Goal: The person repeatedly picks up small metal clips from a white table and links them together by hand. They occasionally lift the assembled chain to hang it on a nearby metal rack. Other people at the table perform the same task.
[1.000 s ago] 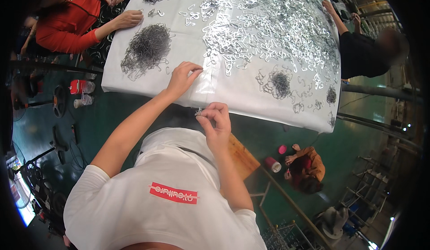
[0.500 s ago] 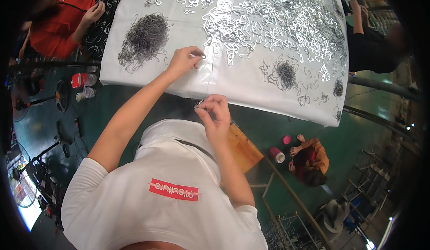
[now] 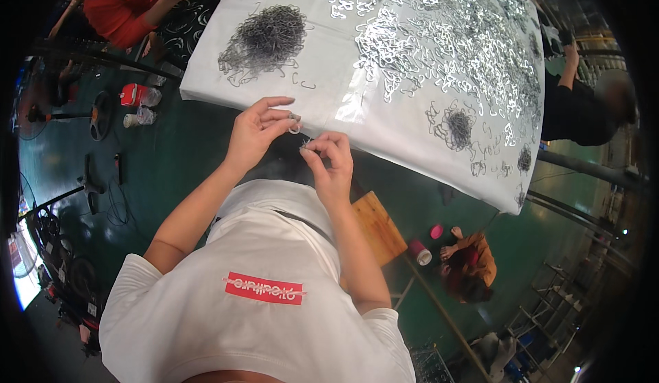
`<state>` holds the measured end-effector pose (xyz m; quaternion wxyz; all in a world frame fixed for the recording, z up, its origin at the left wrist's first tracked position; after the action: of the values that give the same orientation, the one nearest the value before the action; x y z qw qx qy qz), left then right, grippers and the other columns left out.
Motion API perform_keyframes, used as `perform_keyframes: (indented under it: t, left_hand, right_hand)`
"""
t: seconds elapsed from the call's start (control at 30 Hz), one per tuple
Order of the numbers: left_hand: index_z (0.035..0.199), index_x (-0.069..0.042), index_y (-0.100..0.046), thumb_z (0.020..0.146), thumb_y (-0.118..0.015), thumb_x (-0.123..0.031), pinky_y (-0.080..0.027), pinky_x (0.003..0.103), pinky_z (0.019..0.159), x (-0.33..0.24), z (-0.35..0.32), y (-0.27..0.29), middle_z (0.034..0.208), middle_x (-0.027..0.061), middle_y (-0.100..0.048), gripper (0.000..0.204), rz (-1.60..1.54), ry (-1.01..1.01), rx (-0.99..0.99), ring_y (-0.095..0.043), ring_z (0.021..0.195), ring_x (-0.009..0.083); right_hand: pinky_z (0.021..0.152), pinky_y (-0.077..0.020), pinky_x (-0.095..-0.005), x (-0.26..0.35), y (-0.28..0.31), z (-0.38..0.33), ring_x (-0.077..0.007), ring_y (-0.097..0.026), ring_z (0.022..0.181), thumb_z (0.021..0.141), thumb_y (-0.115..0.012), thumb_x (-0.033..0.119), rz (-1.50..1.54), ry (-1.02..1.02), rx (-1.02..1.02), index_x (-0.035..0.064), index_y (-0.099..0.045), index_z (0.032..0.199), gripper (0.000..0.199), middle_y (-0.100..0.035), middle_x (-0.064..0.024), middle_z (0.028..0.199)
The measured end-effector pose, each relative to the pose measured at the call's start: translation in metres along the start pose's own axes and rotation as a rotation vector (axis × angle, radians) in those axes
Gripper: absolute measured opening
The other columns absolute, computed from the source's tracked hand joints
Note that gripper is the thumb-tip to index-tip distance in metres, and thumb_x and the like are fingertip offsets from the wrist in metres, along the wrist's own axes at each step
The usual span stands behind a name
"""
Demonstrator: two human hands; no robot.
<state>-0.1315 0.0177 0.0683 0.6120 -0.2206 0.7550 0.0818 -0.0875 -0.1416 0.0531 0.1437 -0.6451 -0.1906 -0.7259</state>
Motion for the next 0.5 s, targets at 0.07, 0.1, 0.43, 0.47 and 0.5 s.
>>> perform_keyframes:
  t: [0.07, 0.1, 0.43, 0.47, 0.5]
  left_hand:
    - [0.105, 0.001, -0.064, 0.083, -0.065, -0.004, -0.051, 0.024, 0.077, -0.005, -0.011, 0.005, 0.091, 0.0111, -0.069, 0.022, 0.052, -0.031, -0.047, -0.065, 0.087, 0.0121]
    - [0.103, 0.001, -0.065, 0.083, -0.065, -0.004, -0.051, 0.024, 0.077, -0.007, -0.016, 0.006, 0.092, 0.0108, -0.07, 0.021, 0.065, -0.056, -0.05, -0.066, 0.087, 0.0121]
    - [0.091, 0.0, -0.069, 0.078, -0.067, -0.002, -0.04, 0.039, 0.101, -0.017, -0.049, 0.031, 0.095, 0.0117, -0.07, 0.013, 0.317, -0.304, -0.113, -0.066, 0.096, 0.0188]
    - [0.091, -0.001, -0.069, 0.078, -0.068, -0.002, -0.04, 0.04, 0.101, -0.015, -0.051, 0.036, 0.094, 0.0105, -0.07, 0.013, 0.321, -0.312, -0.127, -0.066, 0.098, 0.0214]
    - [0.091, -0.002, -0.069, 0.078, -0.068, -0.002, -0.041, 0.04, 0.1, -0.014, -0.053, 0.04, 0.094, 0.0103, -0.07, 0.013, 0.328, -0.312, -0.134, -0.066, 0.098, 0.0216]
  right_hand:
    - [0.066, -0.0415, -0.0238, 0.001, -0.009, -0.001, -0.0123, -0.051, 0.079, 0.077, -0.07, 0.006, -0.013, 0.004, 0.029, 0.003, -0.064, 0.084, 0.009, -0.052, -0.0041, 0.092]
    - [0.067, -0.0416, -0.0235, 0.002, -0.013, 0.0, -0.0121, -0.05, 0.08, 0.078, -0.069, 0.005, -0.024, 0.014, 0.051, 0.003, -0.063, 0.084, 0.009, -0.051, -0.0042, 0.093]
    - [0.067, -0.0434, -0.0251, -0.008, -0.04, 0.007, -0.0162, -0.055, 0.084, 0.078, -0.07, 0.01, -0.126, 0.007, 0.282, 0.0046, -0.064, 0.089, 0.014, -0.056, -0.0065, 0.095]
    - [0.066, -0.0435, -0.0258, -0.014, -0.041, 0.013, -0.016, -0.056, 0.083, 0.08, -0.068, 0.011, -0.054, -0.053, 0.296, 0.0044, -0.063, 0.092, 0.014, -0.057, -0.0068, 0.096]
    - [0.065, -0.0442, -0.0272, -0.021, -0.041, 0.021, -0.015, -0.057, 0.08, 0.082, -0.066, 0.012, -0.142, -0.103, 0.318, 0.0039, -0.063, 0.093, 0.014, -0.058, -0.0061, 0.093]
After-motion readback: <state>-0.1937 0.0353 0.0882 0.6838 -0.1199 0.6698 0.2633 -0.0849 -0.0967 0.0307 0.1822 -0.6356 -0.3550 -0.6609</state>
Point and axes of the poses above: each hand's wrist, its own z-axis towards the middle knuckle, its own y-axis out of the back of the hand, x = y × z, the point moved 5 cm from there along z, towards the middle knuckle
